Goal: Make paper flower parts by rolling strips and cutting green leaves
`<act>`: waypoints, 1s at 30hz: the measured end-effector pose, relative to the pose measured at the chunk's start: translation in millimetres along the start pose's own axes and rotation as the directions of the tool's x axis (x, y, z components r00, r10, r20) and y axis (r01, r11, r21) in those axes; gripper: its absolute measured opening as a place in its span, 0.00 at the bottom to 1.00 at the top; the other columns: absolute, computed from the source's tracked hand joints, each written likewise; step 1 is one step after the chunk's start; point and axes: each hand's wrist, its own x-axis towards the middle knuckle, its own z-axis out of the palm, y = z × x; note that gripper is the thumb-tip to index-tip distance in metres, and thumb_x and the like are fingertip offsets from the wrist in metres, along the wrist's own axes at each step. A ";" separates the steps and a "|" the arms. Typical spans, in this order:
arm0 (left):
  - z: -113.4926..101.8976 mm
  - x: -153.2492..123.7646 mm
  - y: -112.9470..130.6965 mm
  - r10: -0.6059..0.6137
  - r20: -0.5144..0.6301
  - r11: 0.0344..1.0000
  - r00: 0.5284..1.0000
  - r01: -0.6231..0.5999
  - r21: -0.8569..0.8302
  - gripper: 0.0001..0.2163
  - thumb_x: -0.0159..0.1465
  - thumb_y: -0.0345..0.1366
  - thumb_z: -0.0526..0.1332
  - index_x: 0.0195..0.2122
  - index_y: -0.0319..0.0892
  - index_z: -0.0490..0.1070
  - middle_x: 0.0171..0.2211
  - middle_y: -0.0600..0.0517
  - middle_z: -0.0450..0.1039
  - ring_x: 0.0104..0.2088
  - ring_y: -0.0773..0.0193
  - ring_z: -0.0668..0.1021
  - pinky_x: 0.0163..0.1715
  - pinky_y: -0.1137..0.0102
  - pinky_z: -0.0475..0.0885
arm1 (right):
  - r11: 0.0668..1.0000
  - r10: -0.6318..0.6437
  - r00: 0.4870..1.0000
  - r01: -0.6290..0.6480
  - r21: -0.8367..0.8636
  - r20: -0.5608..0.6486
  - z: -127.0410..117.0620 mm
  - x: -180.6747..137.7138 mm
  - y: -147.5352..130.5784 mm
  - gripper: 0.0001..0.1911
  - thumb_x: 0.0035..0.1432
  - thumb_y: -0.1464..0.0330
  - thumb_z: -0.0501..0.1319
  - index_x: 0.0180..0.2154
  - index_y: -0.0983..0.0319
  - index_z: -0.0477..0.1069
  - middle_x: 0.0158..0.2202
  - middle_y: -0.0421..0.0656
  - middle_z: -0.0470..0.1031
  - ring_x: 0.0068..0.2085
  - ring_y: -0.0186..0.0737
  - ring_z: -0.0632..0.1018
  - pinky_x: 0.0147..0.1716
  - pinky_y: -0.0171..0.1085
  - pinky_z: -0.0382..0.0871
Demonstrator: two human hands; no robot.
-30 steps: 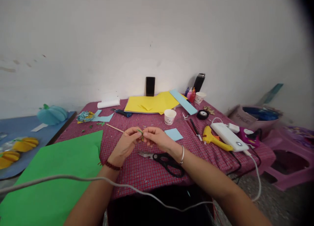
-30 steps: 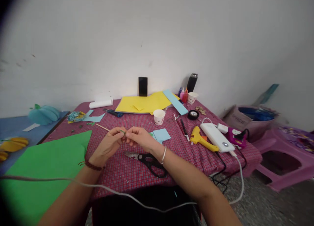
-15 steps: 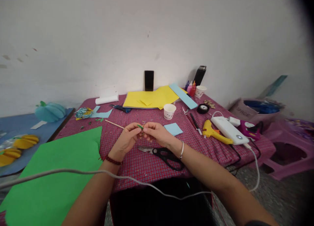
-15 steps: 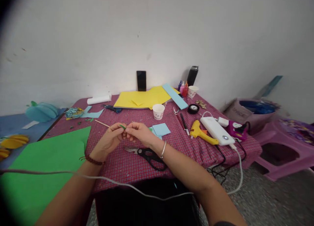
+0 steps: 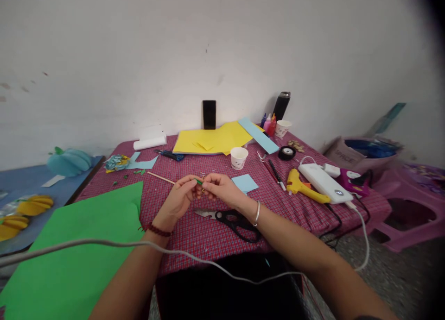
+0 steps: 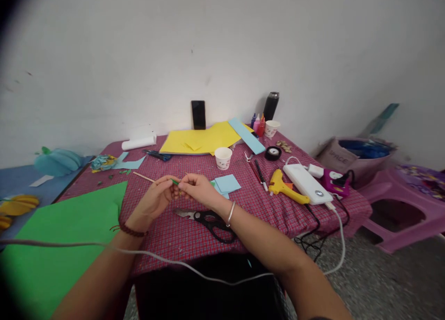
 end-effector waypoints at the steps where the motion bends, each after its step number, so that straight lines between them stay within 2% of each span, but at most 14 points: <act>1: -0.2 0.1 -0.2 -0.005 0.003 1.000 1.000 0.005 0.000 0.06 0.53 0.35 0.67 0.30 0.37 0.76 0.22 0.52 0.73 0.24 0.69 0.73 0.25 0.74 0.67 | 1.000 0.004 1.000 -0.004 0.000 -0.001 -0.1 -0.1 0.2 0.14 0.54 0.58 0.63 0.28 0.63 0.68 0.22 0.36 0.70 0.21 0.27 0.69 0.22 0.29 0.61; 9: 2.0 0.1 -2.3 0.013 -0.044 0.999 0.999 -0.011 0.045 0.05 0.51 0.34 0.67 0.27 0.38 0.74 0.22 0.54 0.72 0.23 0.70 0.72 0.25 0.74 0.67 | 0.999 0.039 0.999 -0.039 -0.012 -0.025 0.7 1.0 0.8 0.13 0.54 0.59 0.61 0.27 0.62 0.67 0.20 0.35 0.68 0.20 0.28 0.68 0.20 0.29 0.60; 15: 2.7 2.4 -3.9 0.053 -0.099 0.993 0.994 -0.042 0.107 0.10 0.53 0.38 0.68 0.22 0.38 0.71 0.19 0.55 0.68 0.21 0.71 0.69 0.24 0.74 0.64 | 0.999 0.033 0.999 -0.033 -0.012 -0.011 2.0 0.8 1.8 0.12 0.55 0.61 0.61 0.26 0.62 0.66 0.21 0.35 0.68 0.21 0.27 0.68 0.22 0.29 0.62; 23: 0.4 3.2 -6.7 0.086 -0.142 0.984 0.986 -0.062 0.167 0.13 0.52 0.36 0.69 0.18 0.39 0.67 0.16 0.58 0.64 0.20 0.72 0.66 0.23 0.74 0.59 | 0.999 0.003 1.000 -0.004 -0.047 -0.013 3.1 0.7 2.8 0.08 0.54 0.65 0.62 0.27 0.62 0.66 0.21 0.34 0.67 0.21 0.27 0.67 0.22 0.29 0.60; 25: 1.3 3.5 -6.4 0.085 -0.150 0.986 0.985 -0.062 0.157 0.13 0.54 0.39 0.68 0.19 0.39 0.68 0.17 0.57 0.65 0.20 0.72 0.66 0.23 0.73 0.61 | 0.999 0.004 1.000 -0.005 -0.043 -0.025 2.8 1.5 3.8 0.08 0.53 0.65 0.62 0.27 0.62 0.66 0.21 0.34 0.67 0.21 0.28 0.67 0.22 0.30 0.61; 28: 2.7 4.2 -4.9 0.048 -0.160 0.998 0.986 -0.039 0.058 0.19 0.58 0.50 0.60 0.22 0.39 0.71 0.19 0.54 0.68 0.21 0.69 0.70 0.24 0.72 0.64 | 0.999 0.012 0.998 -0.014 -0.036 -0.060 1.8 3.0 6.4 0.09 0.53 0.64 0.61 0.27 0.62 0.66 0.22 0.34 0.67 0.21 0.28 0.68 0.22 0.30 0.62; 30: 3.7 4.3 -3.9 0.018 -0.144 1.000 0.989 -0.019 -0.004 0.20 0.58 0.52 0.59 0.25 0.38 0.72 0.20 0.53 0.70 0.22 0.68 0.71 0.24 0.72 0.66 | 0.999 0.015 0.996 -0.018 -0.037 -0.084 1.4 3.8 8.0 0.09 0.53 0.64 0.61 0.27 0.62 0.65 0.21 0.34 0.67 0.20 0.28 0.68 0.22 0.30 0.62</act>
